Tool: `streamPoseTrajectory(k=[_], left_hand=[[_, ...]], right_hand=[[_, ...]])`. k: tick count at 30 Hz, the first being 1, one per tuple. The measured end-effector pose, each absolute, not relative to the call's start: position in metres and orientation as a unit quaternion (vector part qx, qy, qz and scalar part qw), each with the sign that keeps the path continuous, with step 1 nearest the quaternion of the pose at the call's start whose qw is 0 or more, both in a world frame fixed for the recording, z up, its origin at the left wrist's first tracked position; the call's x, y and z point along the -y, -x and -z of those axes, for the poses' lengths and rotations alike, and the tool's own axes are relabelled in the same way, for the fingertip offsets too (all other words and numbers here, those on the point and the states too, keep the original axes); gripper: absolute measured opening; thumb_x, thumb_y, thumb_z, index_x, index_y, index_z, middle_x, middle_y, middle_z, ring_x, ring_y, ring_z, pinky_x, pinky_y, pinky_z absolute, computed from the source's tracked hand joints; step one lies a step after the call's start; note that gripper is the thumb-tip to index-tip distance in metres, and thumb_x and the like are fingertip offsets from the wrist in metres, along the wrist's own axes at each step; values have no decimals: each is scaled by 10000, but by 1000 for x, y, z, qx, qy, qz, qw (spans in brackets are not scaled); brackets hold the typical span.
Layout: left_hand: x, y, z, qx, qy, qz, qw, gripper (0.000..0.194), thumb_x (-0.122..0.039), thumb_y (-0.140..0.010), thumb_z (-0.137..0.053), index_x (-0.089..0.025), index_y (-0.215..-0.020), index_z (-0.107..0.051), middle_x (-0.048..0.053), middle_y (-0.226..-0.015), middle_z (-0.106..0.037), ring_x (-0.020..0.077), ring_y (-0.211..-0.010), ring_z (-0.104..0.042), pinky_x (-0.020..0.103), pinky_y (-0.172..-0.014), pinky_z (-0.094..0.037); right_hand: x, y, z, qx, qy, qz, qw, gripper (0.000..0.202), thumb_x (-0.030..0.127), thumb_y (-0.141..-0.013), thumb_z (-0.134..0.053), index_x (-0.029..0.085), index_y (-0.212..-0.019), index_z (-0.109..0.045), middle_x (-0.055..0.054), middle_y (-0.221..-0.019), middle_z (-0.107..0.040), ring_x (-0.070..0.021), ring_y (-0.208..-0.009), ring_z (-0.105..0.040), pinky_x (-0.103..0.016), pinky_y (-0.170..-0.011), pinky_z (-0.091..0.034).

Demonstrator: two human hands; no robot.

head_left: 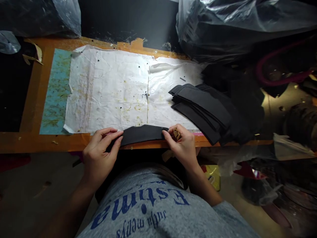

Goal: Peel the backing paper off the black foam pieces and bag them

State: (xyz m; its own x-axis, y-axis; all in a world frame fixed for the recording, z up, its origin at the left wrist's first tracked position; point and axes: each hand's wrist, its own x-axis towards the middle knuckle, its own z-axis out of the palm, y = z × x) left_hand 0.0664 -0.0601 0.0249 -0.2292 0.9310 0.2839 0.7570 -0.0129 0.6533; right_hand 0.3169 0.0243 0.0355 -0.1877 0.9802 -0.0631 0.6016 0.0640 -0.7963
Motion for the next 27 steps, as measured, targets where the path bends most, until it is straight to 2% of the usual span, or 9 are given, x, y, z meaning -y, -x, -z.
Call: streamPoseTrajectory(k=[8,13,17,20,23,25,27], left_hand=[[62,-67,-24,-685,-624,-360,109,187,-172,-932,-715,-241,-1095,-777,39,-1076,-725,182,-990,-705,311,-890,-560],[62,-71,-22,-679,-643,-344,82,187,-157,-941,-697,-212,-1103,-771,57,-1072,-713,179,-983,-705,294,-909,-555],[62,-73,-22,-685,-656,-314,36,169,-178,-933,-711,-184,-1088,-776,107,-1199,-689,172,-918,-690,297,-877,-558],[65,-71,-24,-728,-641,-243,-24,228,-276,-913,-756,-192,-1124,-777,151,-1344,-639,178,-840,-656,332,-811,-552],[71,-74,-27,-739,-630,-231,-68,394,-344,-888,-787,-159,-1233,-736,206,-1362,-618,260,-969,-664,424,-931,-547],[76,-85,-27,-704,-661,-247,-81,468,-303,-889,-781,-134,-1315,-686,224,-1371,-618,322,-1155,-646,462,-1040,-514],[79,-103,-25,-644,-720,-250,-64,539,-258,-918,-738,-123,-1423,-608,216,-1421,-616,330,-1319,-591,453,-1132,-465]], right_hand=[[-24,-317,-37,699,575,-341,252,242,284,-957,-672,219,-753,-558,8,-702,-576,-146,-641,-496,-287,-634,-352],[-23,-316,-35,744,561,-283,227,266,244,-973,-657,221,-751,-513,-8,-750,-589,-153,-668,-515,-286,-654,-350],[-24,-317,-39,788,562,-207,144,257,329,-1020,-644,210,-819,-537,-45,-854,-625,-182,-752,-570,-286,-643,-330],[-29,-317,-47,803,569,-169,48,291,428,-1036,-629,195,-869,-582,-61,-905,-650,-188,-745,-578,-288,-597,-267],[-36,-314,-55,814,564,-135,-32,363,522,-1013,-638,179,-897,-618,-70,-924,-666,-174,-680,-541,-296,-575,-206],[-40,-311,-58,819,557,-123,-60,433,594,-978,-654,168,-896,-634,-76,-923,-672,-167,-657,-526,-300,-572,-189],[-44,-309,-59,824,549,-116,-75,470,628,-955,-663,164,-881,-645,-74,-891,-674,-166,-647,-523,-302,-573,-192]])
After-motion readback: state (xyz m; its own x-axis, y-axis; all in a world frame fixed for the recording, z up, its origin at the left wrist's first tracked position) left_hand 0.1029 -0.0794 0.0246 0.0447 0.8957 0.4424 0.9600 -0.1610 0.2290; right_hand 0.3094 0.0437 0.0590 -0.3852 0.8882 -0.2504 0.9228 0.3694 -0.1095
